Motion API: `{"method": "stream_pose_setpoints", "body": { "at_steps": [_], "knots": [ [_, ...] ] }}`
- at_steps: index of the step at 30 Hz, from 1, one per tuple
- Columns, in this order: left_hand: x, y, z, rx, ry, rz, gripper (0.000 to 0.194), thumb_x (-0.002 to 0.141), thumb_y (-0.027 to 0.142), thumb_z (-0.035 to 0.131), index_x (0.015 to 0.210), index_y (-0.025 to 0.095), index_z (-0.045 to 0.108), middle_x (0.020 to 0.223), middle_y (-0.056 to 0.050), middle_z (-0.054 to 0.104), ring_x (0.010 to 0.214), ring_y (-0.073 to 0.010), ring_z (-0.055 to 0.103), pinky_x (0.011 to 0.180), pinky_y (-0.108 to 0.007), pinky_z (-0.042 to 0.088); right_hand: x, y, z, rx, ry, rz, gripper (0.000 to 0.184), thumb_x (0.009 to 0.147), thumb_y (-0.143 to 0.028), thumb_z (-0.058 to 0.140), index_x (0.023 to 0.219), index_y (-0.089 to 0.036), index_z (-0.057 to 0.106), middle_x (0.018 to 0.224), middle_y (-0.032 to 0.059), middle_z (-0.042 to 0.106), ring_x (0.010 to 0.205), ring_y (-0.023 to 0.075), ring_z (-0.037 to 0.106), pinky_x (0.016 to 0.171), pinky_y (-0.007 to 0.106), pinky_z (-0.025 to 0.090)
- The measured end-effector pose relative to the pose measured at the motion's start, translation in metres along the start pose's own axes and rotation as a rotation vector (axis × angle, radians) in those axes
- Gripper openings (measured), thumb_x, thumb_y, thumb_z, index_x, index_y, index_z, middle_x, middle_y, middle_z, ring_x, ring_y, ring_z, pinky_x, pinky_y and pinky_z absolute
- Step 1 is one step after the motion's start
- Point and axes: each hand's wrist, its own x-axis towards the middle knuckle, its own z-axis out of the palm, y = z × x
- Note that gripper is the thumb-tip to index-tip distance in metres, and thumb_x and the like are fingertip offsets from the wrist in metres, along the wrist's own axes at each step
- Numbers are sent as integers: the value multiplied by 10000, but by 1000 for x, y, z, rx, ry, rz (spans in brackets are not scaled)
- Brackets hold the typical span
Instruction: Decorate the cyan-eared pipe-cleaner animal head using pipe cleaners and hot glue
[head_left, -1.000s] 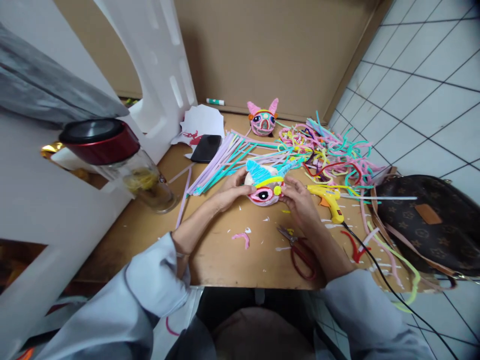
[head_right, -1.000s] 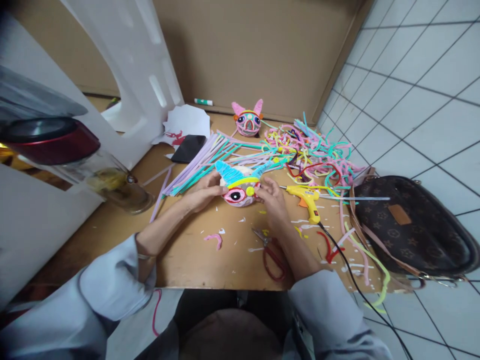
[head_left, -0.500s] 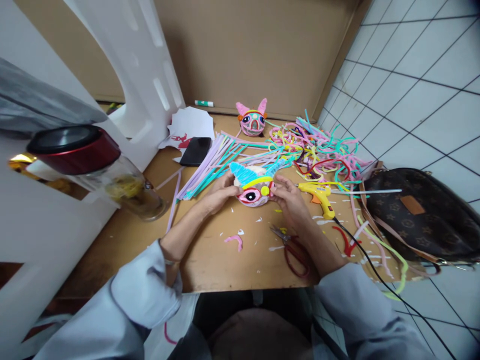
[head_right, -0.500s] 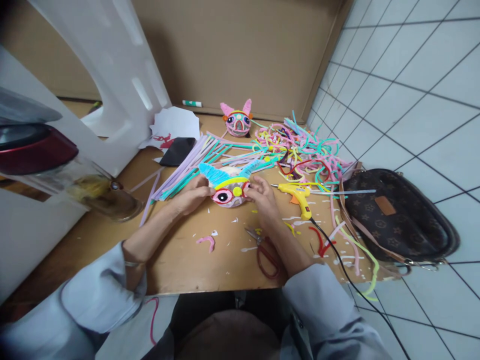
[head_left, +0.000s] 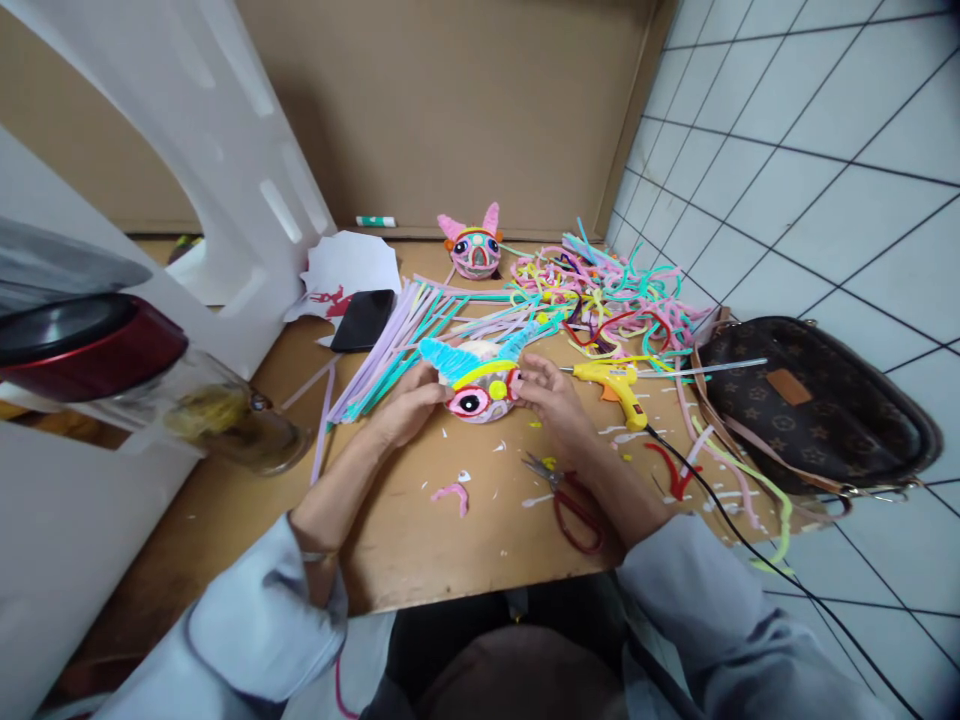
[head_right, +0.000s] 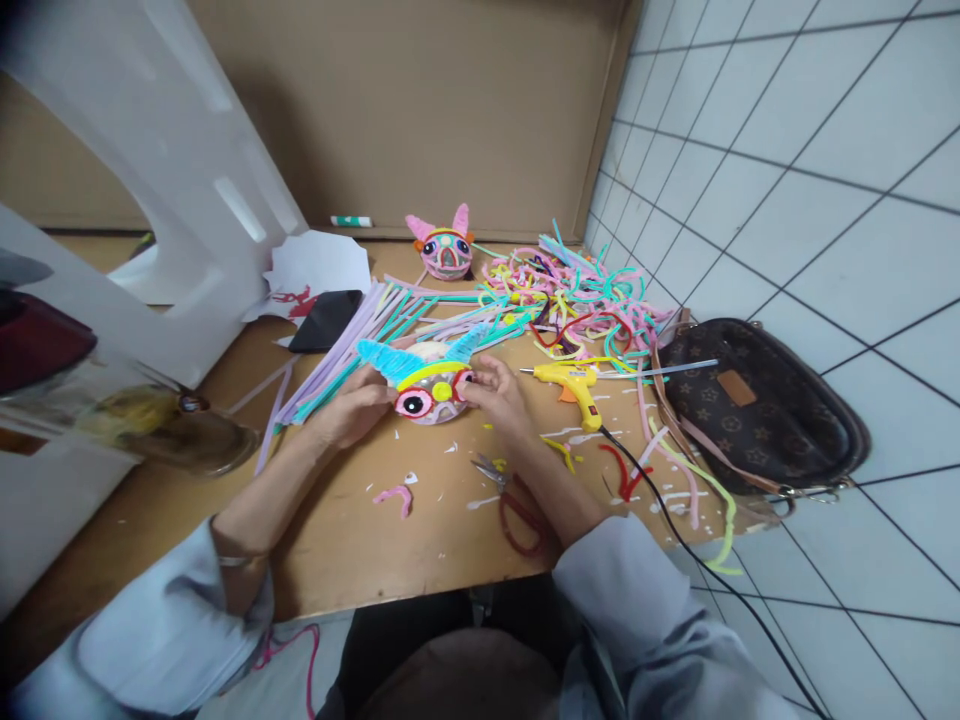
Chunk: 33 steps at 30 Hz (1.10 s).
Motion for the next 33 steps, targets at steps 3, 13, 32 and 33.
{"method": "stream_pose_setpoints", "body": {
  "at_steps": [3,13,32,33],
  "knots": [
    [0,-2,-2,-6,-14,8,766,624,241,706,1381,192,606,1333,-86,700,1321,-366,570,1179,-508,368,2,2,1,-20,7,-17,605,521,-249,867,1051,-245,575,855,-31,689,797,160,674,767,307,550],
    [0,2,2,0,-67,21,726,677,318,746,1378,183,611,1332,-96,702,1348,-381,551,1195,-525,345,5,4,-5,-65,-4,-34,683,469,-234,903,1056,-249,555,825,-40,692,733,162,670,728,312,548],
    [-4,7,2,225,125,-110,848,493,542,955,1229,205,701,1232,-125,744,1257,-402,626,1069,-527,514,-2,-1,4,-22,41,-28,611,553,-156,836,1095,-236,566,826,-45,689,816,161,687,800,321,567],
    [-4,6,1,228,120,-116,844,499,553,951,1229,208,702,1229,-124,746,1260,-401,625,1073,-528,513,-3,-1,5,-7,44,-31,600,549,-158,842,1077,-240,569,814,-52,685,797,152,685,777,305,567]
  ]
}}
